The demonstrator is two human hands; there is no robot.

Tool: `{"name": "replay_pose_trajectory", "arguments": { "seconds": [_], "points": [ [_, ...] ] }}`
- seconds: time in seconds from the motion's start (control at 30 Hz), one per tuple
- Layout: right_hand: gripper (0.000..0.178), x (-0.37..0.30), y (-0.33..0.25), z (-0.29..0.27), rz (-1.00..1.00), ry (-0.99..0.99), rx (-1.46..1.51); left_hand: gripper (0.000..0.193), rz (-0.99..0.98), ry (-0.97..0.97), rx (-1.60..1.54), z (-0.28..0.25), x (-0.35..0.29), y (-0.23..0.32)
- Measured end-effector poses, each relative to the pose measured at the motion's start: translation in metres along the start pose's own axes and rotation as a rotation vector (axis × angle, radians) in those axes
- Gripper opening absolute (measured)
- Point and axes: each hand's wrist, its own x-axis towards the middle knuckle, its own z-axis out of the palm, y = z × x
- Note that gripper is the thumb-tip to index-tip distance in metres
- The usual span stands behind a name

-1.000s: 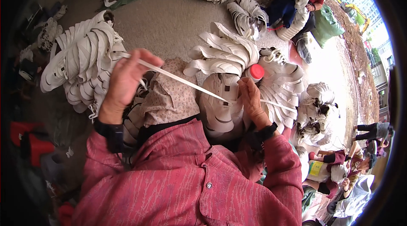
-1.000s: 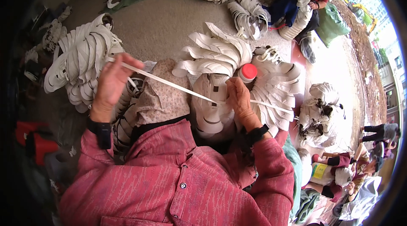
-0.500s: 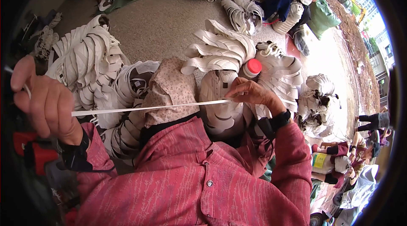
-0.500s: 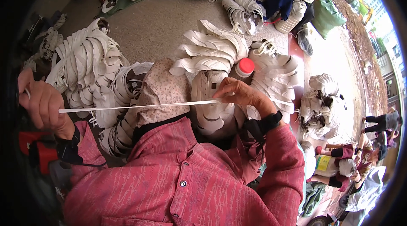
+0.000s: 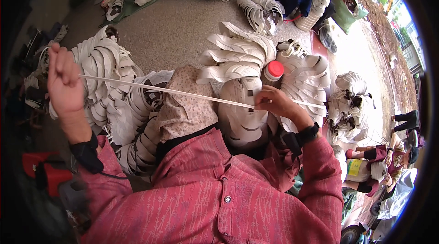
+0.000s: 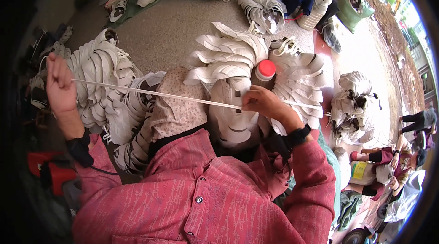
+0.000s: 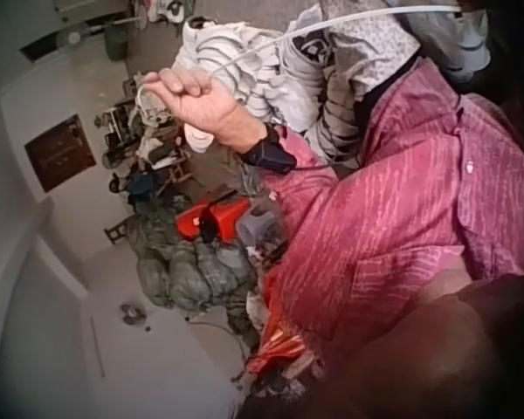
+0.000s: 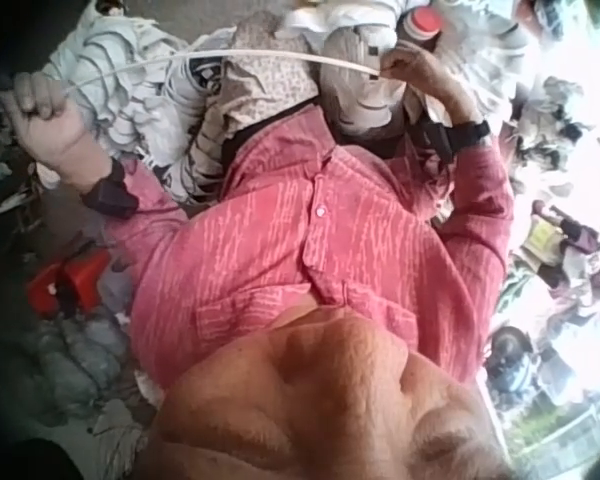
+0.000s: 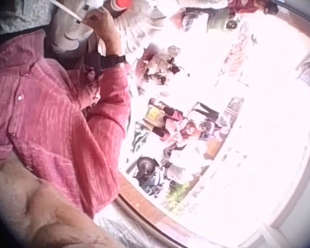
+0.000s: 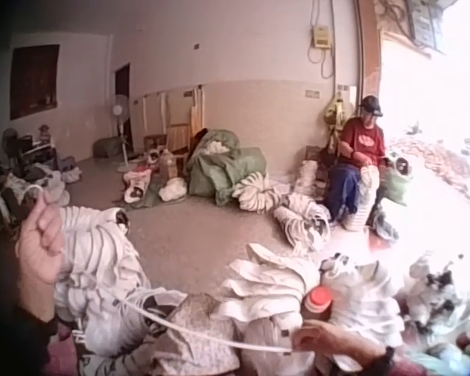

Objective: The recorder is lacing white shoe uppers while sitting in a factory area.

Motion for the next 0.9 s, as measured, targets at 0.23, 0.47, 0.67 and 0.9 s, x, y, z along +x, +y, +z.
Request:
{"name": "replay_pose_trajectory", "arguments": {
  "seconds": [0.23,0.47,0.67,0.9],
  "points": [
    [0.019,-0.013,0.004,0.002,0.119,0.154,0.073,0.026,-0.446,0.003,0.794,0.073,-0.056,-0.147],
    [0.028,0.001,-0.006,0.015,0.092,0.169,-0.06,0.018,-0.307,-0.362,1.07,0.053,-0.105,-0.296],
    [0.03,-0.002,0.0,0.019,0.066,0.226,-0.092,0.021,-0.826,-0.446,0.806,0.022,-0.118,-0.336],
    [0.03,-0.003,0.006,0.019,-0.014,0.267,-0.103,0.022,-0.731,-0.383,0.874,0.052,-0.119,-0.308]
  ]
}}
